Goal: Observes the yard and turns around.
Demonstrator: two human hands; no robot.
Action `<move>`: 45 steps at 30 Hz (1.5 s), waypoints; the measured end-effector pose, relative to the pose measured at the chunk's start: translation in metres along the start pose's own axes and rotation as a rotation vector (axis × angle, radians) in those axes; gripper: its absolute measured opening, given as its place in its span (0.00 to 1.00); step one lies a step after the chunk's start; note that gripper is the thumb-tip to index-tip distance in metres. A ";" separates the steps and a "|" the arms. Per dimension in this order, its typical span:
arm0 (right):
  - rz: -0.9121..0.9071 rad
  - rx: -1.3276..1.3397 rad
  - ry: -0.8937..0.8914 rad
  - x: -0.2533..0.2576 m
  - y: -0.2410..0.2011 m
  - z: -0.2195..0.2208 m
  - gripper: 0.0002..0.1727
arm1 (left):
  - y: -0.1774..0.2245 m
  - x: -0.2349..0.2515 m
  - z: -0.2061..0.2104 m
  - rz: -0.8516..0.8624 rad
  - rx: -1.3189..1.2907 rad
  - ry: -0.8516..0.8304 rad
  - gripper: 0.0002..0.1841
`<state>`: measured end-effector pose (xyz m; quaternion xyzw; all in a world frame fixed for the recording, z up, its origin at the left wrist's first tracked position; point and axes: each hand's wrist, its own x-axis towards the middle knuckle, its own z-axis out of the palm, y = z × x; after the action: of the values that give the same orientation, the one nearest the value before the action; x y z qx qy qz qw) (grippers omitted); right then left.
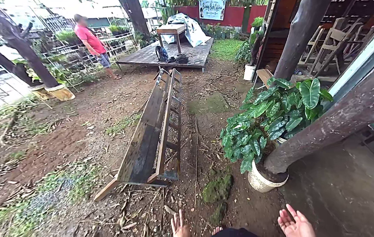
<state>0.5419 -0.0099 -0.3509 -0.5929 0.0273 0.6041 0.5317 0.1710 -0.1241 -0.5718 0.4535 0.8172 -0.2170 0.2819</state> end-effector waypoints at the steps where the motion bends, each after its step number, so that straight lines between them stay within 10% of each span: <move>1: 0.000 0.000 0.017 0.000 0.000 0.001 0.24 | 0.000 0.001 0.000 -0.007 0.015 -0.012 0.27; 45: -0.003 0.073 0.076 0.017 -0.005 0.000 0.26 | 0.012 0.011 -0.026 0.045 0.101 -0.163 0.29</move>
<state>0.5499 0.0026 -0.3609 -0.5958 0.0683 0.5789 0.5525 0.1701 -0.0956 -0.5607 0.4663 0.7690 -0.2875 0.3293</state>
